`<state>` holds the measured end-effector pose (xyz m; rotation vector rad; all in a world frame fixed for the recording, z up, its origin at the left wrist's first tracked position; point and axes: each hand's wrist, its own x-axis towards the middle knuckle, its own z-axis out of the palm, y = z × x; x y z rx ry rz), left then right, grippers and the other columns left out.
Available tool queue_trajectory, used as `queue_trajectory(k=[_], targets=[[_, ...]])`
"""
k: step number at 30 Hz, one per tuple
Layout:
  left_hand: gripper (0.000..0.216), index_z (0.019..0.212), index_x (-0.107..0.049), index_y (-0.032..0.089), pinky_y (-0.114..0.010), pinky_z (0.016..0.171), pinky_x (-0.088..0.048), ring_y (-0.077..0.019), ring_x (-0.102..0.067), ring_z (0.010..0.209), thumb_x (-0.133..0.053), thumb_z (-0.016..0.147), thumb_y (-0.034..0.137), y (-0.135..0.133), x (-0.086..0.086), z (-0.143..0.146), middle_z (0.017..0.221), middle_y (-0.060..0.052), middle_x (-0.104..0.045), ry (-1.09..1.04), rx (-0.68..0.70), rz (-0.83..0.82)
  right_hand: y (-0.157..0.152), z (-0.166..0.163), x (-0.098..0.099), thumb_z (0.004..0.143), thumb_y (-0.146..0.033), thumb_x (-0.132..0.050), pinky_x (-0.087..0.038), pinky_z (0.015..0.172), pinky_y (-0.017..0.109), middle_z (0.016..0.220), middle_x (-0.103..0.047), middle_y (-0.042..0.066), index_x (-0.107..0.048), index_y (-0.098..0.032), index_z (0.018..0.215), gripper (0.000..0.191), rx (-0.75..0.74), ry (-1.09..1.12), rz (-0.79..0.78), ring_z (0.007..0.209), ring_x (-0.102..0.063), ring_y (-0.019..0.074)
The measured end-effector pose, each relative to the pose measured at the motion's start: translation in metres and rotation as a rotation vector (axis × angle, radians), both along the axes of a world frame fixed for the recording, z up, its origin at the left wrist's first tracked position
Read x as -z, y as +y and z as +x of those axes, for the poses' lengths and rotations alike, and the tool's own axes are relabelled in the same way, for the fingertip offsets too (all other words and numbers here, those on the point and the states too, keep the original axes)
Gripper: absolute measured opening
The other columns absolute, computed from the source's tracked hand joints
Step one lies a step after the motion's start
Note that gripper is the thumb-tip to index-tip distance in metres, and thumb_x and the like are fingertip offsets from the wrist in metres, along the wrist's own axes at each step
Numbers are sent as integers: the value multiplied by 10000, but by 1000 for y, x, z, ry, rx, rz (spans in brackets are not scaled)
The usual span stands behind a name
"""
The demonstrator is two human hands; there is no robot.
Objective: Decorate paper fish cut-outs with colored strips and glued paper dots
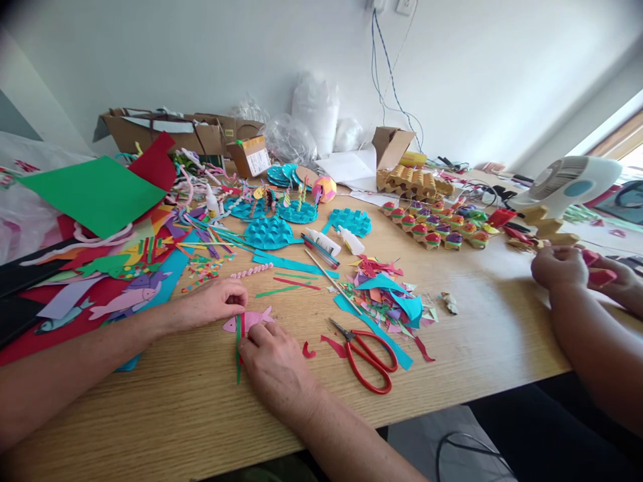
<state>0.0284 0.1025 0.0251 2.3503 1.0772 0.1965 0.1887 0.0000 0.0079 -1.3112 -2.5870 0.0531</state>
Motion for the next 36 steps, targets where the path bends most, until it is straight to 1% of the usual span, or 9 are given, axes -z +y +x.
queue_trajectory(k=[5, 9, 12, 20, 28, 32, 34, 36], targets=[[90, 655, -577, 176, -207, 542, -328, -136, -500, 659, -502, 699, 198, 0, 1, 0, 659, 19, -581, 14, 0, 4, 0, 0, -2, 835, -148, -489, -358, 663, 241, 844, -557, 16, -557, -188, 814, 82, -10, -22, -1, 782, -481, 156], [92, 637, -569, 177, -208, 531, -321, -133, -495, 648, -501, 694, 197, 1, 2, 1, 645, 23, -569, 19, 2, 12, 0, 0, -2, 842, -147, -478, -360, 662, 243, 837, -560, 20, -560, -191, 815, 97, -9, -27, -6, 778, -485, 158], [92, 658, -577, 177, -208, 532, -326, -135, -498, 654, -498, 695, 206, 1, 2, 1, 664, 18, -578, 27, -5, 14, 0, -1, -2, 842, -143, -476, -361, 653, 246, 831, -560, 21, -562, -192, 817, 102, -12, -25, -9, 777, -485, 161], [96, 653, -573, 168, -221, 525, -315, -136, -505, 630, -479, 669, 180, 1, -2, 4, 660, 8, -587, 56, -17, 22, 0, 0, 0, 839, -138, -474, -363, 673, 247, 831, -553, 21, -551, -188, 809, 96, -26, -28, 13, 775, -476, 158], [99, 654, -562, 183, -215, 504, -313, -133, -511, 615, -465, 652, 202, 6, 2, 2, 653, 20, -573, 60, 11, 3, -2, -1, -1, 835, -128, -468, -374, 694, 258, 835, -542, 27, -544, -176, 807, 95, -35, -43, 5, 784, -468, 161], [100, 641, -561, 183, -211, 512, -323, -130, -513, 623, -461, 645, 183, 6, 1, 2, 655, 26, -573, 58, 22, 0, -9, -2, -6, 837, -150, -475, -384, 727, 264, 838, -541, 36, -553, -175, 809, 86, -27, -9, -59, 807, -469, 158], [102, 633, -564, 179, -211, 508, -322, -130, -512, 617, -462, 640, 171, 5, 1, 2, 642, 26, -571, 61, 17, 4, -16, -1, -13, 847, -229, -482, -390, 745, 269, 852, -541, 38, -564, -182, 825, 97, -18, 27, -127, 830, -469, 160], [112, 647, -579, 178, -211, 500, -322, -130, -517, 608, -467, 641, 165, 5, 1, 3, 636, 25, -578, 63, 6, 7, -25, 1, -22, 837, -334, -500, -394, 756, 277, 882, -539, 40, -575, -191, 845, 162, -19, 72, -208, 856, -466, 169]])
